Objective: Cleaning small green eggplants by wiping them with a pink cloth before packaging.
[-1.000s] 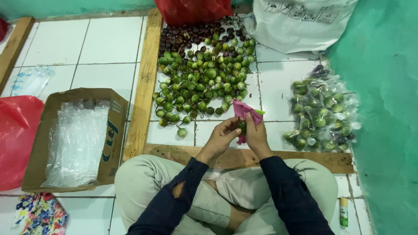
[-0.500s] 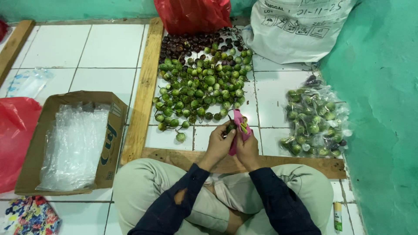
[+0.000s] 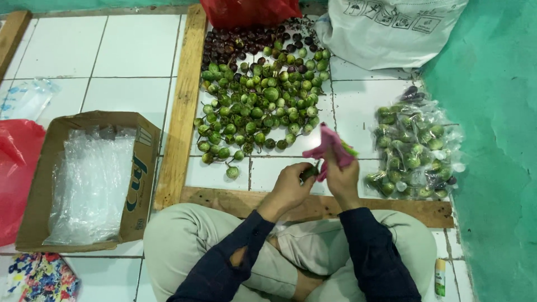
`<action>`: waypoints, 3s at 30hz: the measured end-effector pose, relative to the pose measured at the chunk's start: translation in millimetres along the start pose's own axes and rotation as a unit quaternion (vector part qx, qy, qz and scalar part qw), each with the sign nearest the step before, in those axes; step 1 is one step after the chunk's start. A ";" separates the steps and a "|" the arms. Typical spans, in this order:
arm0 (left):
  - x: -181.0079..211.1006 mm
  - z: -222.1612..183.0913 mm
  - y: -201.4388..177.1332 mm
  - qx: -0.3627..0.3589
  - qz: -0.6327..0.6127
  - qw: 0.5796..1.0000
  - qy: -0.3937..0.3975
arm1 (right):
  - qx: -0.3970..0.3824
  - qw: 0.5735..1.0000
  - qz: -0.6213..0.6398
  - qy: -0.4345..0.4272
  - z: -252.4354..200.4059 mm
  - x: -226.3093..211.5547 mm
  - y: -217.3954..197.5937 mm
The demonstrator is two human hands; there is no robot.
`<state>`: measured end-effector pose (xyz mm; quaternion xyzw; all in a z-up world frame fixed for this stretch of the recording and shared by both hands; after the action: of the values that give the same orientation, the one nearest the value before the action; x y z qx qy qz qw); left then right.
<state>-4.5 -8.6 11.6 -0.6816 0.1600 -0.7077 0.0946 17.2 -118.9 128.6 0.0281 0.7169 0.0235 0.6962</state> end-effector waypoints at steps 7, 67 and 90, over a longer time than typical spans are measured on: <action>13.3 1.7 -11.7 0.145 -0.248 0.957 -0.045 | 0.025 0.978 -0.113 0.175 -19.3 -15.1 12.4; -24.8 2.4 8.0 0.113 -0.518 0.846 -0.055 | 0.023 0.971 -0.180 0.153 -8.2 82.1 -8.2; -0.2 -51.0 -7.6 0.060 -0.086 0.994 -0.016 | 0.003 0.984 -0.146 0.098 -4.2 88.9 -13.0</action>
<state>-54.6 3.5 13.1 -0.6970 0.0571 -0.7107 0.0768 10.4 -125.4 39.2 -0.0777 0.7782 -0.0778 0.6184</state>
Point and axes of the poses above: each hand's wrist, its own z-axis towards the middle knuckle, its own y-axis out of the palm, x = y × z, the point moved 1 cm from there along z, towards the middle knuckle, and after that the axes turned 8 degrees about y, right-handed, at the moved point
